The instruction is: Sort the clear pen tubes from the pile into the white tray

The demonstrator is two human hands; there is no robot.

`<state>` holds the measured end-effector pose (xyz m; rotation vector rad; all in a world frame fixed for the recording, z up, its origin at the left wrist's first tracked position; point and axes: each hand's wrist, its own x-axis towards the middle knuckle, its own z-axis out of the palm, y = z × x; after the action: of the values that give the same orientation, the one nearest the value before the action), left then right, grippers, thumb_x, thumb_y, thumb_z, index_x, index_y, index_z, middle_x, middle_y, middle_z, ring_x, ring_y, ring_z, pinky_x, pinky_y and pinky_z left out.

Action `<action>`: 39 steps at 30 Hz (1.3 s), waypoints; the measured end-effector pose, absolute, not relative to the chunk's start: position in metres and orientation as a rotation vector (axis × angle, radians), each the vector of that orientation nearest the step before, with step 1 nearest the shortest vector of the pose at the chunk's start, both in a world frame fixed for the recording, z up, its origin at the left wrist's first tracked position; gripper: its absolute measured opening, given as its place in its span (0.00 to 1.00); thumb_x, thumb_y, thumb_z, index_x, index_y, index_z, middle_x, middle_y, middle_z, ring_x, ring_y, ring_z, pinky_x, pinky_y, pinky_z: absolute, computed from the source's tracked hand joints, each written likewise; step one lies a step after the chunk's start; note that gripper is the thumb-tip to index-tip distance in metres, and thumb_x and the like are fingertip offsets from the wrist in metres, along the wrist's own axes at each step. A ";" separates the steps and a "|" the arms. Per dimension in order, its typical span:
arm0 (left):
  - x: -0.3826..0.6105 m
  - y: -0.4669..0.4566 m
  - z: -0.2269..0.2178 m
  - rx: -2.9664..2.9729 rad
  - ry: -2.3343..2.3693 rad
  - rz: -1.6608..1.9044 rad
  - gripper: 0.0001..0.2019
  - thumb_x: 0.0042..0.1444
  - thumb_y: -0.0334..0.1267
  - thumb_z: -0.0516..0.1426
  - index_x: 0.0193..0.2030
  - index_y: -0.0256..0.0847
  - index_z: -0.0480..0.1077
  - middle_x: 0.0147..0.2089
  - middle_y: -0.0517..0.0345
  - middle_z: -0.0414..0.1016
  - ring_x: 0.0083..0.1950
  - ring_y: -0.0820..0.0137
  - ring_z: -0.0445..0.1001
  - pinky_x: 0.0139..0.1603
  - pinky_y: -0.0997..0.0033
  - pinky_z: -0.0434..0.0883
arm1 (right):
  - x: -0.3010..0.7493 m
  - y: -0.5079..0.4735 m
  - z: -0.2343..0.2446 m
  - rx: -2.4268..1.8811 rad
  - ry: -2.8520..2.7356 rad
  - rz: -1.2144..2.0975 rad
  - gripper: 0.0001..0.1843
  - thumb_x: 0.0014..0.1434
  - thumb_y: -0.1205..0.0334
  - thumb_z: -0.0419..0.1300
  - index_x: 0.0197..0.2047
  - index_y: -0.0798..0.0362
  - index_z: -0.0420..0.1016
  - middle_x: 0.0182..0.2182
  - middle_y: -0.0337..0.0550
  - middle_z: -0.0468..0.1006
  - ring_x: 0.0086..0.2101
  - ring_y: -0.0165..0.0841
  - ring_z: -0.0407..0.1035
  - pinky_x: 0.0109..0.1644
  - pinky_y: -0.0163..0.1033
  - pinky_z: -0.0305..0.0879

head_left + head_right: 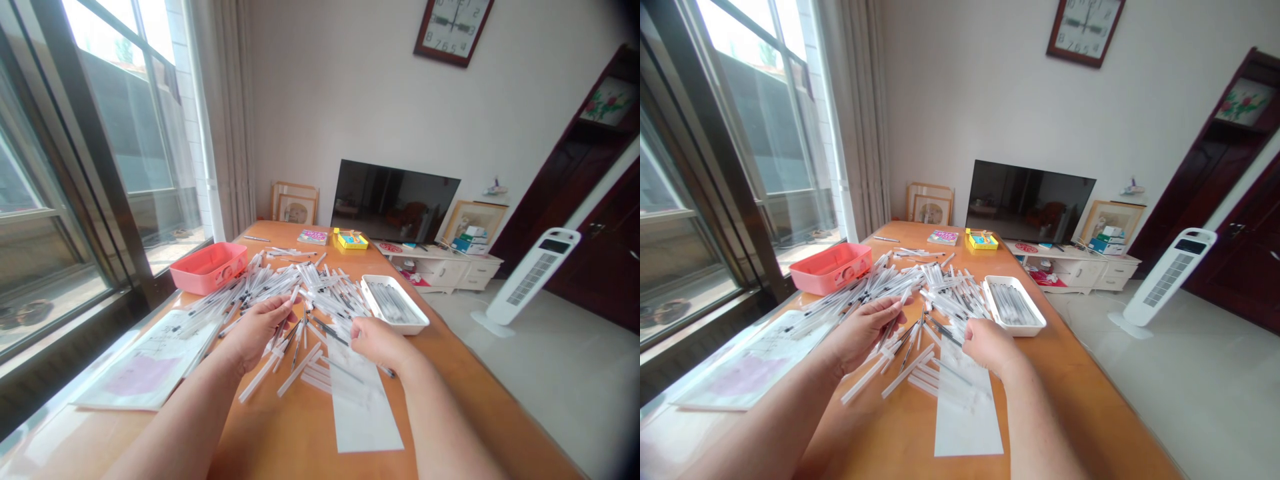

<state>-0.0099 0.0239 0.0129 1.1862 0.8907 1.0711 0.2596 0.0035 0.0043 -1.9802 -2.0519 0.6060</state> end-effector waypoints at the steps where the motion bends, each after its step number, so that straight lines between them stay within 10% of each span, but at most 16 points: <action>1: -0.010 0.024 0.012 1.191 0.899 1.071 0.19 0.57 0.49 0.61 0.48 0.37 0.74 0.31 0.57 0.72 0.26 0.76 0.60 0.26 0.75 0.55 | 0.258 0.004 0.004 -1.964 -2.033 0.585 0.07 0.51 0.67 0.59 0.35 0.50 0.75 0.29 0.38 0.76 0.28 0.31 0.65 0.29 0.34 0.49; 14: -0.015 0.031 0.004 1.235 0.958 1.082 0.22 0.53 0.53 0.62 0.47 0.37 0.76 0.33 0.54 0.74 0.27 0.75 0.62 0.27 0.75 0.57 | 0.205 0.014 0.003 -1.729 -1.989 0.315 0.09 0.61 0.62 0.56 0.41 0.47 0.78 0.39 0.41 0.80 0.39 0.34 0.70 0.40 0.34 0.57; 39: -0.015 0.028 0.010 1.199 1.010 1.124 0.21 0.51 0.54 0.62 0.44 0.38 0.77 0.32 0.55 0.73 0.28 0.73 0.63 0.29 0.72 0.55 | 0.159 0.099 -0.019 -1.826 -2.172 0.341 0.05 0.53 0.66 0.61 0.31 0.51 0.79 0.29 0.43 0.78 0.31 0.33 0.68 0.35 0.34 0.55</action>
<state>-0.0149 0.0277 0.0103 1.1987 1.0103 1.1243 0.1592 0.0991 -0.0194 -1.8260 -2.1716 0.3405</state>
